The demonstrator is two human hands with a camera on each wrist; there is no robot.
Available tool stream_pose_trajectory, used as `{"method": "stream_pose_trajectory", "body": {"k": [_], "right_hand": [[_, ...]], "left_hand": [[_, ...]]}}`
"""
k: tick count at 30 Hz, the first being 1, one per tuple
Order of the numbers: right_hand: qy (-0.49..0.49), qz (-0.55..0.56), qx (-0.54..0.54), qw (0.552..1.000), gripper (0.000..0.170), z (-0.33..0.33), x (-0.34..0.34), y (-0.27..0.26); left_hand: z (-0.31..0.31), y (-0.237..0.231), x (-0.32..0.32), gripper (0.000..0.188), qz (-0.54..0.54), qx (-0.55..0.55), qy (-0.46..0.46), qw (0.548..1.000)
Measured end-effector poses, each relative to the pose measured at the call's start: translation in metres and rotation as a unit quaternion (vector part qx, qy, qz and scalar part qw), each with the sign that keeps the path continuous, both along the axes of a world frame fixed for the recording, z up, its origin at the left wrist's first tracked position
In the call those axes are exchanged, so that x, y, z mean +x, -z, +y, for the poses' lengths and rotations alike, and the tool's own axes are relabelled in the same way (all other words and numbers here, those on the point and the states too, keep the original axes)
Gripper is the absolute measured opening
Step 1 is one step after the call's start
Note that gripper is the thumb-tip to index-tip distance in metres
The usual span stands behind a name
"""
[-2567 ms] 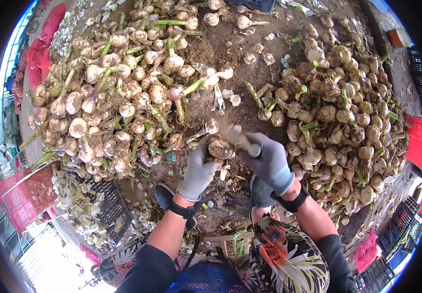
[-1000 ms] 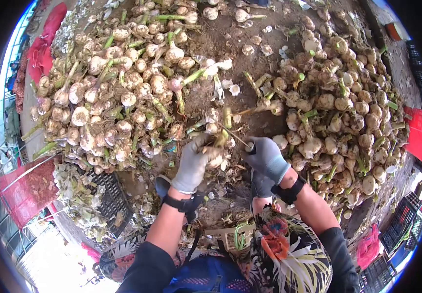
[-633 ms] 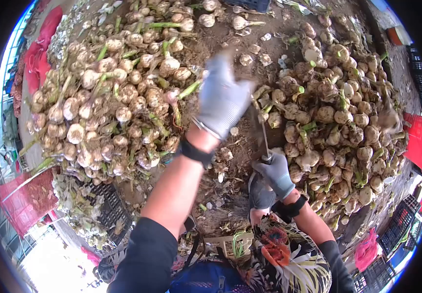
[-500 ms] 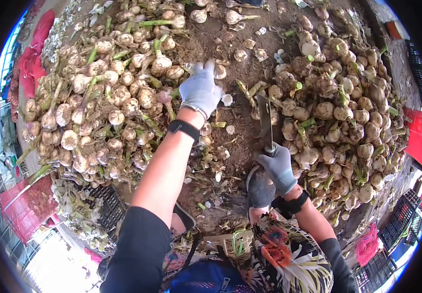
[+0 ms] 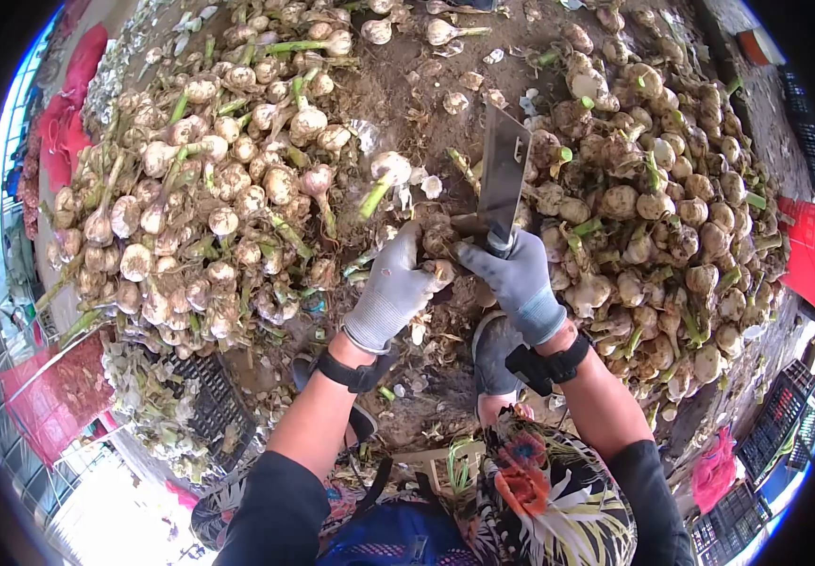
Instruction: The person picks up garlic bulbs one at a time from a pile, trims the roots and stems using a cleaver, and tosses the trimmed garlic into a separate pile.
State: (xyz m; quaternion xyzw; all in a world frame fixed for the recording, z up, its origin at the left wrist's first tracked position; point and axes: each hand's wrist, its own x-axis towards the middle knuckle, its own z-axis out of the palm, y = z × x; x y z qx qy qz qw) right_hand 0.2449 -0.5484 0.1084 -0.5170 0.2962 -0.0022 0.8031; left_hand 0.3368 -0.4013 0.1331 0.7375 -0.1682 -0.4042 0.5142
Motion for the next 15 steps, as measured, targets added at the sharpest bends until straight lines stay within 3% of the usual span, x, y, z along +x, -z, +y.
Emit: {"method": "stream_pose_trajectory", "body": {"k": [2,3,5,6,7,8,10,13,15], "right_hand": [[-0.027,0.044,0.014,0.999,0.026,-0.003,-0.009,-0.009],[-0.054,0.026,-0.158,0.986,0.030,-0.001,-0.016,-0.012],[-0.101,-0.046,-0.441,0.891,0.038,0.004,-0.027,-0.012],[-0.101,-0.046,-0.441,0.891,0.038,0.006,-0.031,-0.015],[-0.174,-0.019,-0.499,0.849,0.037,0.008,-0.032,-0.023],[-0.244,0.009,-0.551,0.798,0.035,0.009,-0.033,-0.029],[-0.261,0.032,-0.557,0.787,0.033,0.007,-0.034,-0.030],[-0.263,0.041,-0.564,0.782,0.030,0.007,-0.034,-0.032],[-0.253,0.029,-0.538,0.804,0.028,0.009,-0.033,-0.035]], "left_hand": [[0.007,-0.003,-0.009,0.040,0.122,-0.067,-0.097,0.986],[0.012,-0.004,-0.012,0.040,0.121,-0.066,-0.098,0.986],[0.026,0.001,-0.015,0.047,0.095,-0.072,-0.106,0.987],[0.033,0.006,-0.018,0.051,0.084,-0.074,-0.109,0.988],[0.039,0.009,-0.027,0.070,0.071,-0.038,-0.118,0.990],[0.045,0.015,-0.030,0.070,0.073,-0.037,-0.117,0.990],[0.050,0.020,-0.032,0.082,-0.057,-0.019,-0.055,0.997],[0.050,0.021,-0.026,0.080,-0.114,0.013,-0.004,0.993],[0.052,0.024,-0.027,0.081,-0.150,0.030,0.029,0.988]]}}
